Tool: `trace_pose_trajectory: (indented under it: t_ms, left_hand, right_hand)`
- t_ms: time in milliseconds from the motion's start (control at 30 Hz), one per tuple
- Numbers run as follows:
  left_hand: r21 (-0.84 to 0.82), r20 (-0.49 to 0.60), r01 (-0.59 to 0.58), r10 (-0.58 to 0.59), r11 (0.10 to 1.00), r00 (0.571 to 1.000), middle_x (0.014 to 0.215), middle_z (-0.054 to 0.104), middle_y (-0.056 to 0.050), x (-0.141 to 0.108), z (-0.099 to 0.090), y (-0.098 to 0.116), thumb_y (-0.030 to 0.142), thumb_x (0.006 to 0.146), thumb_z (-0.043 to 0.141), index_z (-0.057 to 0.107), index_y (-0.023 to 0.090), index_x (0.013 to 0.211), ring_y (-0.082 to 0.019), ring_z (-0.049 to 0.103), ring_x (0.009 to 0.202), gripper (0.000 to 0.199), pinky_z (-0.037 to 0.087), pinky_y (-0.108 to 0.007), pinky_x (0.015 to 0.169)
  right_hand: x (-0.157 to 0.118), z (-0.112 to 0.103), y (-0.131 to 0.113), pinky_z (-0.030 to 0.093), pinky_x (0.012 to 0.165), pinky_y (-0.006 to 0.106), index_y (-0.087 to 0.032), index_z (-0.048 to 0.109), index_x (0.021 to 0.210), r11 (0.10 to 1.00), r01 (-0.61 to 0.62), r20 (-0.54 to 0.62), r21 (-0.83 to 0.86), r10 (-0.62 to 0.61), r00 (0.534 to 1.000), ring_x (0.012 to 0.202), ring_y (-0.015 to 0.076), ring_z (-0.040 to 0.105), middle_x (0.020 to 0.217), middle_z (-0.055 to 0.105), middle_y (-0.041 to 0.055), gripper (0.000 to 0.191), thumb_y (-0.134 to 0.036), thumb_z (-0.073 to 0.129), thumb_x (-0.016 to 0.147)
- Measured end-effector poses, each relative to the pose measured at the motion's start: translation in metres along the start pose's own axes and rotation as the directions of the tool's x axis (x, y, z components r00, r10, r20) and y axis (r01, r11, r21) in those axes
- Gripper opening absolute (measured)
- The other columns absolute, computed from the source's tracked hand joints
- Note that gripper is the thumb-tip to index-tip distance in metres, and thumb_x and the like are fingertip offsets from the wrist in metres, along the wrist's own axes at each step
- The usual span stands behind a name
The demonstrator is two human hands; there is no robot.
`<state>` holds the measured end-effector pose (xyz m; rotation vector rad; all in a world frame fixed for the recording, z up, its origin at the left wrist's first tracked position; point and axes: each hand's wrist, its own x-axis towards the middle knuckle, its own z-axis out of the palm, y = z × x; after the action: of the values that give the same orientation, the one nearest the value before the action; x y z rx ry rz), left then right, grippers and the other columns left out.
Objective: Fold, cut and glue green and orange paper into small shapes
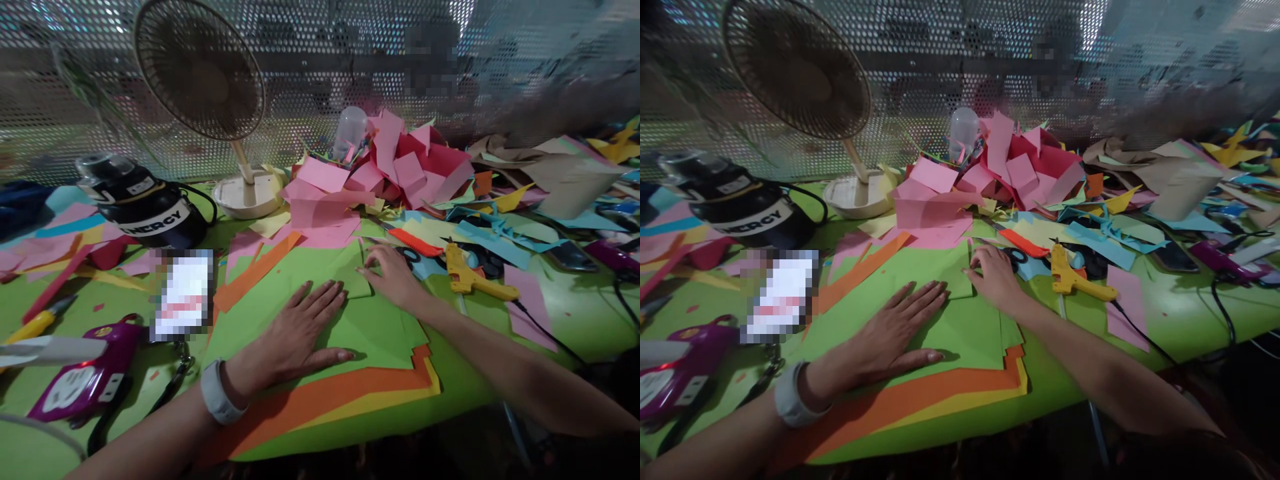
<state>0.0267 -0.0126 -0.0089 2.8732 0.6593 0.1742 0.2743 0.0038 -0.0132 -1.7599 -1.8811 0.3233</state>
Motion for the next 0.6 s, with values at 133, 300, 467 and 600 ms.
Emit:
trace_pose_trajectory:
  t_ms: [133, 300, 467, 600]
  left_hand:
    - [-0.012, -0.006, 0.0, 0.0, 1.0, 1.0, 0.159, 0.023, -0.014, 0.0, -0.002, 0.002, 0.069, 0.091, 0.032, 0.02, 0.014, 0.153, -0.026, 0.018, 0.148, 0.084, 0.009, -0.048, 0.12]
    - [-0.032, -0.004, 0.016, -0.016, 0.999, 1.0, 0.158, 0.025, -0.015, 0.001, -0.004, 0.003, 0.07, 0.09, 0.032, 0.023, 0.014, 0.152, -0.027, 0.02, 0.147, 0.084, 0.011, -0.049, 0.12]
    - [-0.044, 0.015, 0.017, -0.017, 0.999, 1.0, 0.158, 0.026, -0.016, 0.002, -0.003, 0.002, 0.073, 0.089, 0.029, 0.022, 0.013, 0.152, -0.027, 0.019, 0.147, 0.087, 0.01, -0.049, 0.12]
    - [-0.034, 0.037, 0.021, -0.02, 0.999, 0.999, 0.159, 0.02, -0.015, 0.002, -0.002, 0.001, 0.072, 0.091, 0.025, 0.019, 0.012, 0.153, -0.025, 0.015, 0.148, 0.087, 0.005, -0.046, 0.12]
  right_hand:
    - [0.006, -0.024, -0.005, 0.045, 0.095, 0.044, -0.023, 0.062, 0.088, 0.985, -0.025, -0.031, 0.171, 0.031, 0.999, 0.106, 0.0272, 0.061, 0.105, 0.069, 0.0088, 0.012, -0.032, 0.055, 0.084]
    - [0.0, -0.054, -0.023, 0.045, 0.099, 0.043, -0.021, 0.068, 0.105, 0.985, 0.122, 0.149, 0.121, -0.139, 0.979, 0.114, 0.0281, 0.061, 0.116, 0.07, 0.0099, 0.031, -0.041, 0.049, 0.093]
    - [-0.021, -0.047, -0.035, 0.021, 0.119, 0.047, -0.011, 0.04, 0.147, 0.913, 0.405, 0.526, -0.043, -0.324, 0.786, 0.145, 0.0313, 0.025, 0.157, 0.03, 0.0156, 0.076, -0.061, 0.048, 0.09]
    - [-0.033, -0.034, -0.033, 0.014, 0.121, 0.051, -0.004, 0.028, 0.151, 0.883, 0.452, 0.651, -0.127, -0.27, 0.71, 0.148, 0.0315, 0.015, 0.158, 0.018, 0.0195, 0.091, -0.071, 0.037, 0.089]
